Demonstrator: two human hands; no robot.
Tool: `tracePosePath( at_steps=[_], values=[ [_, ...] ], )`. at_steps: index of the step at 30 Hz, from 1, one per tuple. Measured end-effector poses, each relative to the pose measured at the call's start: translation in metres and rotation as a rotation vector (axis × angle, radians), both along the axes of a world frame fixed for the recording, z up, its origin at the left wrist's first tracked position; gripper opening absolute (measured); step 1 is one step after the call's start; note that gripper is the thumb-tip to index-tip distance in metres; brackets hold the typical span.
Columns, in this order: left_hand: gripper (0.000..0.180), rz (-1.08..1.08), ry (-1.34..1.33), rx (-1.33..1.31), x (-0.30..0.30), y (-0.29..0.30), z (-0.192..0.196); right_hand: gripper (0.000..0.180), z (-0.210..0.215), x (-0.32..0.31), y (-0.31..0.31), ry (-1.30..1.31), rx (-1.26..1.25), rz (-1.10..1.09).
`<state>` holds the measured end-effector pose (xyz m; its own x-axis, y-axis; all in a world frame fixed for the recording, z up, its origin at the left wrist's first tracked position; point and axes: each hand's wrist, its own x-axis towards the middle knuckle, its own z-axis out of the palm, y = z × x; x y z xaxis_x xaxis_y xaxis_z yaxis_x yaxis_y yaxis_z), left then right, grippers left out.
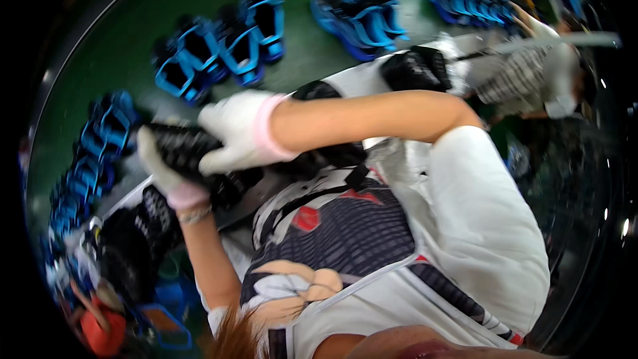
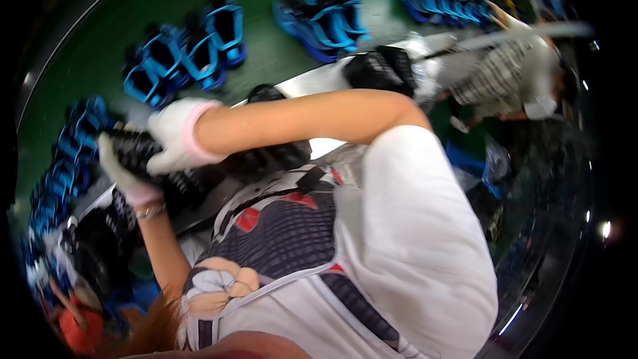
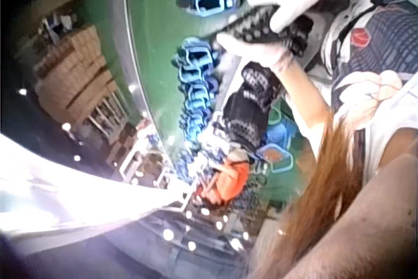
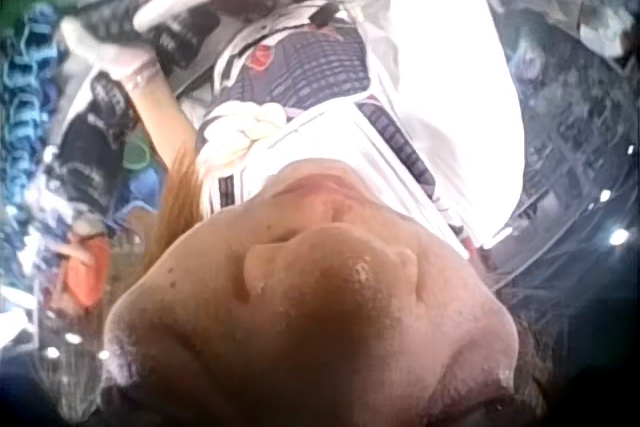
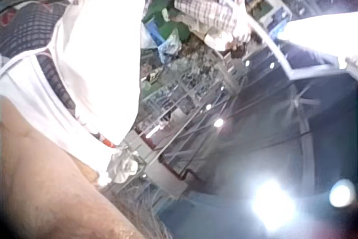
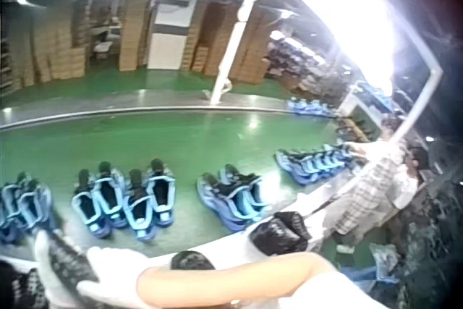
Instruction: The person takes shoe components out of a white bag, places them on a metal workbench, and matches them with blue and black shoe bodies already on the bench.
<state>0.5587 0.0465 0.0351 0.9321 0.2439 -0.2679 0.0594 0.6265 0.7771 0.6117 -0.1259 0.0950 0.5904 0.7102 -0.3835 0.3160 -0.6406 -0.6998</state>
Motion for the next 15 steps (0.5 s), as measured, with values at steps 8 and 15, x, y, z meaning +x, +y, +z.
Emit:
tracePosePath(
  at_steps=[8, 15],
  values=[
    [0.034, 0.054, 0.102, -0.072, 0.048, 0.051, -0.017, 0.052, -0.015, 0.037, 0.052, -0.154, -0.014, -0.107],
    [0.070, -0.182, 0.024, 1.422, 0.115, 0.136, -0.063, 0.055, -0.061, 0.082, 0.073, -0.215, -0.239, -0.074]
  ],
)
